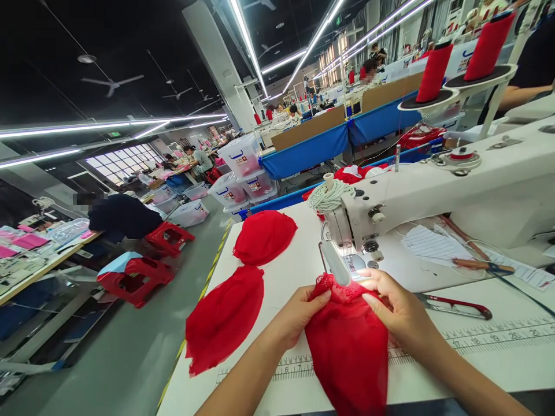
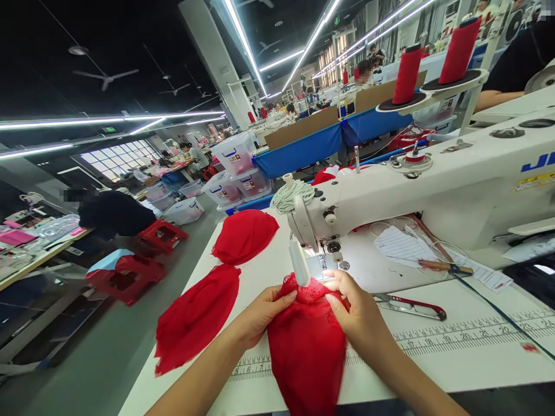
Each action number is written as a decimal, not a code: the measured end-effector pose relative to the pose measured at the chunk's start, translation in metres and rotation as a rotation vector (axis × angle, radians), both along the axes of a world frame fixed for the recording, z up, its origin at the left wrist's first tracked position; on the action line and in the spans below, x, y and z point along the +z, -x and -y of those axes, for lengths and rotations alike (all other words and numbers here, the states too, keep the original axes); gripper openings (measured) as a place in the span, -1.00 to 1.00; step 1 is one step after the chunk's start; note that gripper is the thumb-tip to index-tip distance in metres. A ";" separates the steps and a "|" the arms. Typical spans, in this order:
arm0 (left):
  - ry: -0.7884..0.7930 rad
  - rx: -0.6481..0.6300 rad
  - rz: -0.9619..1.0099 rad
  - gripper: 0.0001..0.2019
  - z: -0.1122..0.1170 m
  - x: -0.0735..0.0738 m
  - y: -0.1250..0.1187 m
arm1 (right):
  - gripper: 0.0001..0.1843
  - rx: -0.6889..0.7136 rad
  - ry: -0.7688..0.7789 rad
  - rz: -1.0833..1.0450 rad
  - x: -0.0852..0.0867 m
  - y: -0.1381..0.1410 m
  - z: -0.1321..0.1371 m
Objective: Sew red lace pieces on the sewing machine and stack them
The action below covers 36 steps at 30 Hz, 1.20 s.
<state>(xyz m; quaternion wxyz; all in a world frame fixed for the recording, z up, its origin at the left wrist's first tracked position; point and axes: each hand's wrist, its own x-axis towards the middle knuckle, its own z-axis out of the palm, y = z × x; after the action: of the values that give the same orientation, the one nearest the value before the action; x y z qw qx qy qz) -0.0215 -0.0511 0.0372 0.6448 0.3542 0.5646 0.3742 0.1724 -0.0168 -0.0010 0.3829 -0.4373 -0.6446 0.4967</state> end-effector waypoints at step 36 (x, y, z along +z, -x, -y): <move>-0.041 0.483 0.561 -0.72 0.012 -0.020 -0.021 | -0.61 0.143 0.779 -0.737 0.007 0.007 0.017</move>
<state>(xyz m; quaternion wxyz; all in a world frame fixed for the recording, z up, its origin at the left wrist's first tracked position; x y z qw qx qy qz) -0.0004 -0.0629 0.0177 0.6602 0.1071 0.4255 0.6096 0.1650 -0.0340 0.0062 0.3581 -0.2988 -0.2638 0.8443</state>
